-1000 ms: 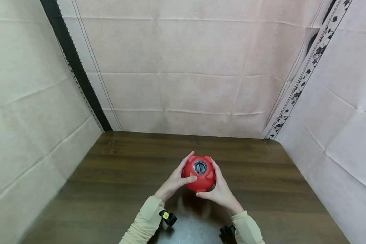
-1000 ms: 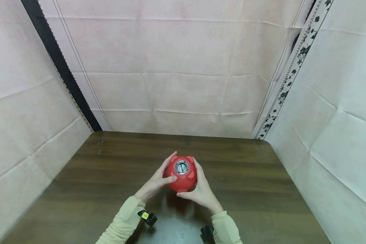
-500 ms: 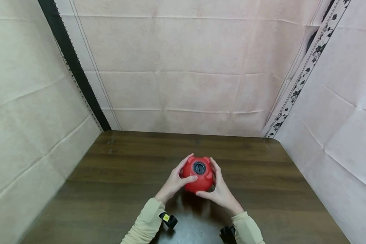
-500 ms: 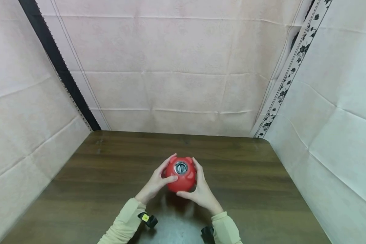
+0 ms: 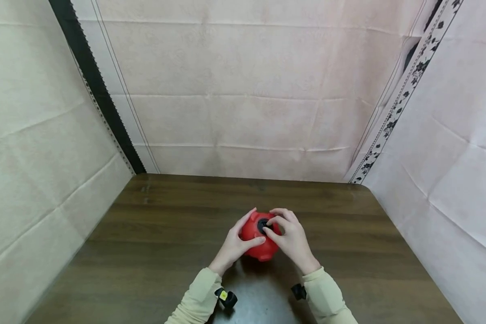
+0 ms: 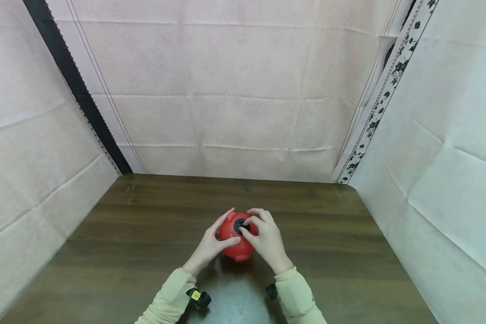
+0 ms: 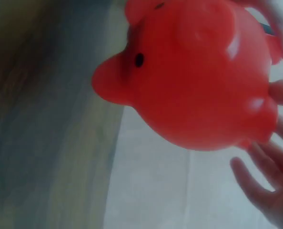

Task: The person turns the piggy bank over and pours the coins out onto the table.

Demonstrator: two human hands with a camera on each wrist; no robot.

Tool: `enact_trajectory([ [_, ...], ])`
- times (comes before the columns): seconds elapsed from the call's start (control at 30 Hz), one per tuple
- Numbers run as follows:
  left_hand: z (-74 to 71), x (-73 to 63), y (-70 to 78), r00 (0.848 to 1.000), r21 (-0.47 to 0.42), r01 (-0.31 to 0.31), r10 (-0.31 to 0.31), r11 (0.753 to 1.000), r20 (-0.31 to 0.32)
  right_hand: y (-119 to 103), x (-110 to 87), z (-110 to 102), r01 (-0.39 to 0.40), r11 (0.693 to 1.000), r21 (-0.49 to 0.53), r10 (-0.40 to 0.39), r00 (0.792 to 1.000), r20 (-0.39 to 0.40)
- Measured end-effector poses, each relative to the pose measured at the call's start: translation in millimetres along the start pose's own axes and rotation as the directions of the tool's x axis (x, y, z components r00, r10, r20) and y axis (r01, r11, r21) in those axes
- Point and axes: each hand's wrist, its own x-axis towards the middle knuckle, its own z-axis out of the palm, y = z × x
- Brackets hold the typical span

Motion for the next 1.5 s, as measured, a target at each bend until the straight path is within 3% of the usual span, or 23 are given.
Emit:
enact_trajectory([
  [0.13, 0.5, -2.7, 0.5, 1.0, 0.035, 0.004, -0.003, 0.999, -0.019, -5, -1.8, 4, -0.05, 0.999, -0.011, 0.05, 0.999, 0.018],
  [0.23, 0.3, -5.3, 0.2, 1.0, 0.055, 0.004, -0.003, 0.998, -0.019, -7, -2.6, 5, -0.042, 0.999, 0.002, 0.042, 0.999, 0.033],
  [0.43, -5.6, -6.7, 10.1, 0.999, 0.033, -0.024, 0.023, 0.999, 0.047, -6, 2.2, -1, 0.114, 0.993, 0.021, -0.115, 0.992, 0.046],
  [0.57, -11.4, -6.2, 18.3, 0.994, -0.002, -0.038, 0.038, 0.999, 0.101, -4, 6.9, -9, 0.214, 0.975, 0.066, -0.218, 0.974, 0.06],
  [0.87, -15.0, -8.4, 23.7, 0.982, -0.029, -0.009, 0.014, 1.0, 0.188, 2, 7.2, -19, 0.322, 0.926, 0.199, -0.348, 0.931, 0.114],
  [1.1, -18.6, -6.9, 24.6, 0.967, -0.054, -0.013, 0.026, 0.998, 0.253, 6, 13.5, -25, 0.416, 0.859, 0.299, -0.476, 0.864, 0.165],
  [1.2, -19.5, -6.0, 25.4, 0.961, -0.043, -0.016, 0.027, 0.999, 0.277, 5, 14.9, -30, 0.476, 0.852, 0.216, -0.513, 0.842, 0.165],
  [1.33, -19.4, -5.0, 25.4, 0.96, -0.021, -0.005, 0.011, 1.0, 0.279, 1, 14.2, -33, 0.544, 0.839, 0.026, -0.54, 0.824, 0.172],
  [1.5, -18.9, -6.5, 24.1, 0.966, -0.003, 0.018, -0.017, 1.0, 0.258, -7, 12.0, -32, 0.541, 0.835, -0.104, -0.516, 0.834, 0.193],
])
